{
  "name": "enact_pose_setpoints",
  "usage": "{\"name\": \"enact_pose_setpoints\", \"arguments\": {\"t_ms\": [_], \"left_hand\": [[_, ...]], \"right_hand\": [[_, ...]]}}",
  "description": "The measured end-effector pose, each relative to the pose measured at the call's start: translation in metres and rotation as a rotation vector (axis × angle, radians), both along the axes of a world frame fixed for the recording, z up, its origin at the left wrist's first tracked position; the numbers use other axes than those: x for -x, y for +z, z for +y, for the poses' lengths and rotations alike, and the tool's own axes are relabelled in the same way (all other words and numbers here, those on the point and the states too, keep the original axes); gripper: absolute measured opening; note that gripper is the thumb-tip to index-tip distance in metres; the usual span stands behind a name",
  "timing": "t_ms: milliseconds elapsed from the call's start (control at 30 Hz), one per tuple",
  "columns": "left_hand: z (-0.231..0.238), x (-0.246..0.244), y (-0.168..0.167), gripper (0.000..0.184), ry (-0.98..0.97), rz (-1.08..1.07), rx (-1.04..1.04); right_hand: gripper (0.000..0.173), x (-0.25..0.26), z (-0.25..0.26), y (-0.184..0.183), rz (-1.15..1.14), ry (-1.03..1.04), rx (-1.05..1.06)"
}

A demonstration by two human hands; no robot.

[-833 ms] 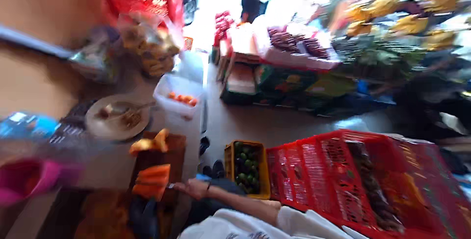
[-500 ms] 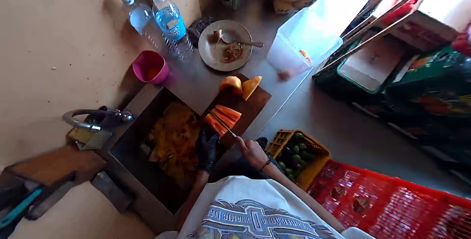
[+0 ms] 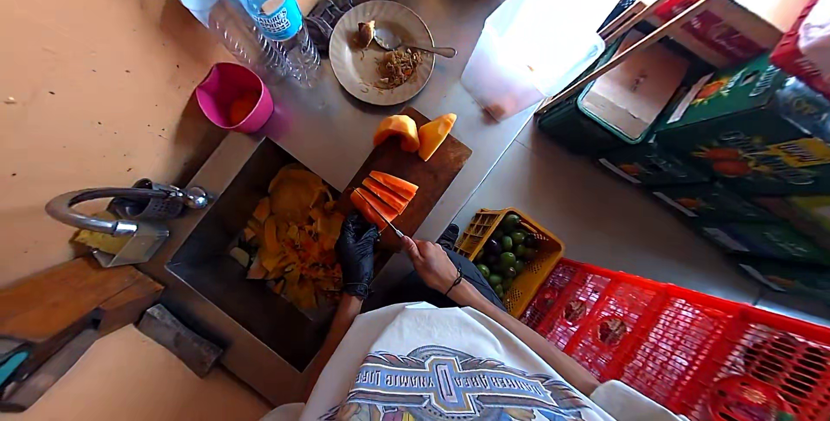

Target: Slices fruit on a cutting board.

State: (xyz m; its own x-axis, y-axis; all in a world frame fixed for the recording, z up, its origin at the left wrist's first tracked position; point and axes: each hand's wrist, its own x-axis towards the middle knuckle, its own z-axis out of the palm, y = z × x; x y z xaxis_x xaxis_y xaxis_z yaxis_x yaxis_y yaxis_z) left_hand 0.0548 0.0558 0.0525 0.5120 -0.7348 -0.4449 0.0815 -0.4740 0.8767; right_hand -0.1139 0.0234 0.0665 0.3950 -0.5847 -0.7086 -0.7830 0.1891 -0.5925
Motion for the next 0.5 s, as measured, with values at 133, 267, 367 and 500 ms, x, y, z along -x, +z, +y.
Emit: {"name": "enact_pose_setpoints", "arguments": {"t_ms": [133, 267, 367, 500], "left_hand": [[0.004, -0.005, -0.012, 0.037, -0.013, -0.010, 0.016], [0.006, -0.004, -0.019, 0.041, -0.008, 0.015, 0.014], [0.004, -0.003, -0.016, 0.038, 0.011, 0.008, 0.042], [-0.007, -0.005, 0.008, 0.037, 0.060, 0.099, -0.129]], "right_hand": [[0.070, -0.008, -0.002, 0.008, 0.107, 0.052, -0.006], [0.073, -0.015, -0.005, 0.006, 0.231, 0.094, -0.043], [0.077, -0.021, -0.009, 0.007, 0.305, 0.134, -0.068], [0.077, -0.012, -0.015, -0.003, 0.152, 0.073, -0.146]]}}
